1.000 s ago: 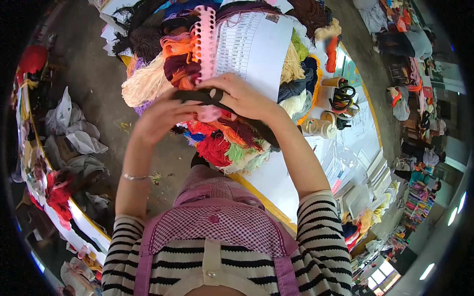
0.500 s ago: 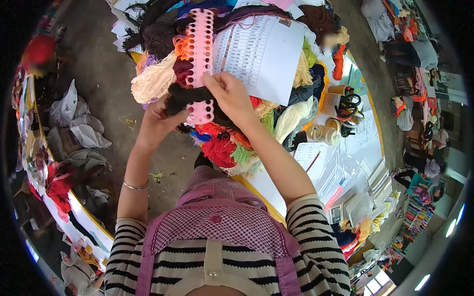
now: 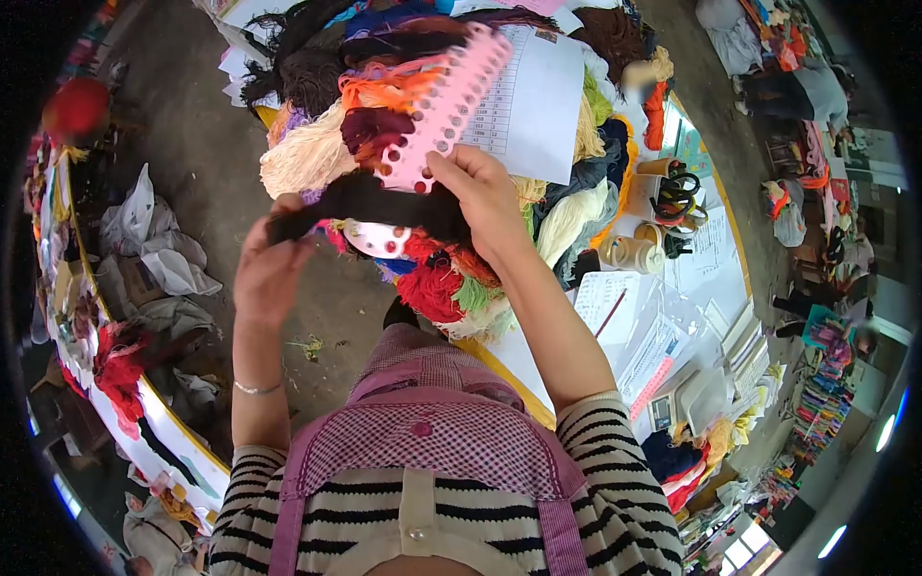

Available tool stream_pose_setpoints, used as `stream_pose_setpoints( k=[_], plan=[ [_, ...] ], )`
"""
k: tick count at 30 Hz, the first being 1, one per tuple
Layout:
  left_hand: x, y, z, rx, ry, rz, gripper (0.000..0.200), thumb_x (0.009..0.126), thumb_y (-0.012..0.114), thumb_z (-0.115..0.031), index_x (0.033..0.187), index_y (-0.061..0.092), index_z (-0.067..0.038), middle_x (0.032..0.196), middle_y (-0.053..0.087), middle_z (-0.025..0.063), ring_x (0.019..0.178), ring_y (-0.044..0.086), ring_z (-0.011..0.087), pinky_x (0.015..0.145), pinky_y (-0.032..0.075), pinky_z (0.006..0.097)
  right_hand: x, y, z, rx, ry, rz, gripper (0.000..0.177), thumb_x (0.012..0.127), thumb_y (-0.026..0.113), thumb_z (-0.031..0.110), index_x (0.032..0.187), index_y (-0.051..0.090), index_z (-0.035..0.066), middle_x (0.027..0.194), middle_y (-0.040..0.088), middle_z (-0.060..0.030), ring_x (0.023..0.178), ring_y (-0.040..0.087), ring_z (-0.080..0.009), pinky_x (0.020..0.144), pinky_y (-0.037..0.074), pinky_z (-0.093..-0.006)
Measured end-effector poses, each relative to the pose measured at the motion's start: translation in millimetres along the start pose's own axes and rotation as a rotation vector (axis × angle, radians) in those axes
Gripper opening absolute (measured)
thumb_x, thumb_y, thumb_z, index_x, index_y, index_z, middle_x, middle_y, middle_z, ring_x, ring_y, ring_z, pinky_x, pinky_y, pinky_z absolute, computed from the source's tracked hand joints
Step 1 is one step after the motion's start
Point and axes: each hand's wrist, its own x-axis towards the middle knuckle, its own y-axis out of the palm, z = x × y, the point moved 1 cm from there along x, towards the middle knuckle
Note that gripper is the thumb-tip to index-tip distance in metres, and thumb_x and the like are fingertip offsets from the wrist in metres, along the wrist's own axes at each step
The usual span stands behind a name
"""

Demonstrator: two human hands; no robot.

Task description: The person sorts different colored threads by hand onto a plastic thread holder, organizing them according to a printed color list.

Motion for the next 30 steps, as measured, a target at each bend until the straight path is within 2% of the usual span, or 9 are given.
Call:
stream_pose_setpoints(
  k=[4, 10, 15, 17, 20, 21, 26, 28, 30],
  plan=[
    [-27, -29, -9, -0.518, 0.042, -0.065, 0.031, 0.077, 0.059, -0.001, 0.109, 0.059, -0.002, 0.114, 0.051, 0.0092, 0.105, 0.049, 0.0205, 0.072, 0.04, 0.0285, -13, -3, -1, -0.091, -0.019, 0.023, 0.015, 0.091, 0.06, 0.016, 0.08, 0.059, 0.005, 0.077, 0.055, 0.0049, 0.073, 0.046, -0.0025, 0.068, 0.037, -0.0192],
    [-40, -93, -28, -0.607, 0.092, -0.262, 0.024, 0.084, 0.059, -0.01, 0.105, 0.059, 0.001, 0.115, 0.053, 0.013, 0.1, 0.05, 0.0234, 0.063, 0.038, 0.0282, -18, -23, -1, -0.178, -0.034, 0.07, 0.018, 0.092, 0.059, 0.018, 0.079, 0.057, 0.006, 0.076, 0.055, 0.0043, 0.07, 0.047, -0.0029, 0.065, 0.039, -0.0196],
    [-36, -79, -32, -0.611, 0.069, -0.338, 0.018, 0.087, 0.057, -0.011, 0.101, 0.059, 0.001, 0.098, 0.058, 0.0096, 0.087, 0.052, 0.0159, 0.06, 0.037, 0.0263, -29, -18, 7, -0.187, -0.001, 0.06, 0.017, 0.094, 0.056, 0.021, 0.084, 0.056, 0.007, 0.079, 0.058, 0.0027, 0.071, 0.051, -0.004, 0.064, 0.043, -0.021],
    [-41, -63, -38, -0.004, -0.106, -0.487, 0.016, 0.088, 0.056, -0.009, 0.1, 0.059, 0.001, 0.09, 0.056, 0.0051, 0.076, 0.049, 0.0105, 0.057, 0.034, 0.0246, -30, -28, 13, -0.158, -0.006, 0.034, 0.017, 0.094, 0.055, 0.021, 0.085, 0.057, 0.007, 0.079, 0.057, 0.0029, 0.071, 0.052, -0.004, 0.065, 0.043, -0.0213],
    [-47, -91, -34, -0.157, -0.062, -0.2, 0.023, 0.089, 0.055, -0.009, 0.111, 0.056, -0.001, 0.092, 0.058, 0.0018, 0.066, 0.042, 0.008, 0.056, 0.032, 0.0218, -34, -32, 14, -0.113, 0.012, 0.025, 0.016, 0.095, 0.054, 0.021, 0.09, 0.057, 0.007, 0.08, 0.058, 0.0033, 0.072, 0.053, -0.0039, 0.065, 0.044, -0.0217],
    [-49, -93, -36, -0.448, -0.074, -0.264, 0.025, 0.088, 0.056, -0.008, 0.112, 0.056, 0.001, 0.068, 0.047, -0.0015, 0.067, 0.041, 0.0089, 0.051, 0.029, 0.0245, -35, -31, 12, -0.093, 0.031, 0.04, 0.015, 0.095, 0.053, 0.021, 0.092, 0.058, 0.007, 0.081, 0.058, 0.0035, 0.072, 0.053, -0.0039, 0.066, 0.045, -0.0217],
    [-47, -57, -30, -0.466, -0.057, -0.456, 0.037, 0.097, 0.046, -0.025, 0.129, 0.048, -0.005, 0.054, 0.034, -0.0011, 0.068, 0.041, 0.015, 0.058, 0.033, 0.0258, -37, -38, 6, -0.069, 0.109, 0.006, 0.014, 0.095, 0.053, 0.02, 0.097, 0.058, 0.008, 0.083, 0.058, 0.0047, 0.073, 0.053, -0.0033, 0.067, 0.044, -0.02],
    [-35, -31, -41, -0.576, 0.314, 0.127, 0.041, 0.1, 0.039, -0.032, 0.133, 0.046, -0.009, 0.054, 0.034, -0.0012, 0.064, 0.04, 0.012, 0.06, 0.033, 0.0258, -35, -45, -3, -0.071, 0.107, -0.032, 0.013, 0.095, 0.052, 0.02, 0.098, 0.059, 0.009, 0.083, 0.057, 0.0056, 0.072, 0.051, -0.0022, 0.065, 0.042, -0.0188],
    [-34, -31, -41, -0.606, 0.219, 0.127, 0.039, 0.1, 0.036, -0.038, 0.124, 0.052, -0.011, 0.057, 0.036, -0.0026, 0.057, 0.034, 0.008, 0.062, 0.034, 0.0256, -31, -48, -8, -0.082, 0.085, -0.15, 0.013, 0.095, 0.053, 0.02, 0.098, 0.058, 0.009, 0.082, 0.056, 0.0062, 0.072, 0.05, -0.0013, 0.064, 0.041, -0.0192]
  ],
)
